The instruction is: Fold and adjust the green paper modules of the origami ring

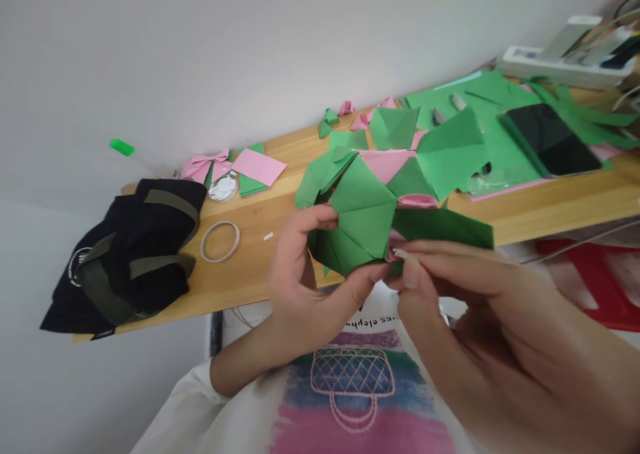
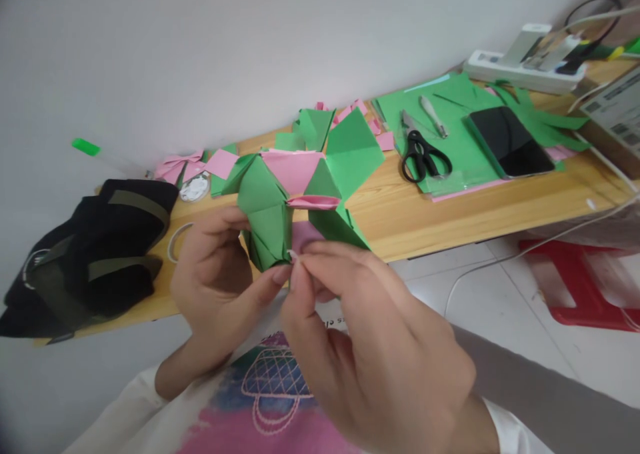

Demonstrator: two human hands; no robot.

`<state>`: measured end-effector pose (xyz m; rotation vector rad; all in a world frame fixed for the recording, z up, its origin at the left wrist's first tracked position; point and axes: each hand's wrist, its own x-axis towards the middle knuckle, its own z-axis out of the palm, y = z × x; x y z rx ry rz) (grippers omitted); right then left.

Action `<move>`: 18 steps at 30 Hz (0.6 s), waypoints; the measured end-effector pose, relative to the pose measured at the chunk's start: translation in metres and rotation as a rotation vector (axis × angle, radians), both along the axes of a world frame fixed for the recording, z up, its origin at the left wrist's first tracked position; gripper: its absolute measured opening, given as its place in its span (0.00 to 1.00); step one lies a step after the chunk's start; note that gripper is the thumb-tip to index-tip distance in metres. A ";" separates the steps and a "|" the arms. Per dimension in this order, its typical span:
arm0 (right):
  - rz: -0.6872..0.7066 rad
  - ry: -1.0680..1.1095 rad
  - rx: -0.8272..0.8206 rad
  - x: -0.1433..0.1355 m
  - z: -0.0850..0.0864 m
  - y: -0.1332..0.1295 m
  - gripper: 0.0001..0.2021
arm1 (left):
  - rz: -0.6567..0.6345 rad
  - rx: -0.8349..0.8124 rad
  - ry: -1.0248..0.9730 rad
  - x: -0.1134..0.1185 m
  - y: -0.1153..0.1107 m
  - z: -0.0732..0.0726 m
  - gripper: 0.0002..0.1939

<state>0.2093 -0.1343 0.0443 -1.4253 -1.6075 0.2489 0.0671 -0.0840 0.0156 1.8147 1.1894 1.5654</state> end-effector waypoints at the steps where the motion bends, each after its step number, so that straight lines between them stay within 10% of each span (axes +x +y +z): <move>1: -0.003 0.008 -0.031 0.000 0.000 0.000 0.08 | -0.003 -0.004 -0.002 0.000 0.000 0.000 0.20; 18: -0.041 0.014 0.041 0.000 -0.003 0.000 0.06 | 0.007 -0.010 -0.077 0.001 0.001 -0.001 0.20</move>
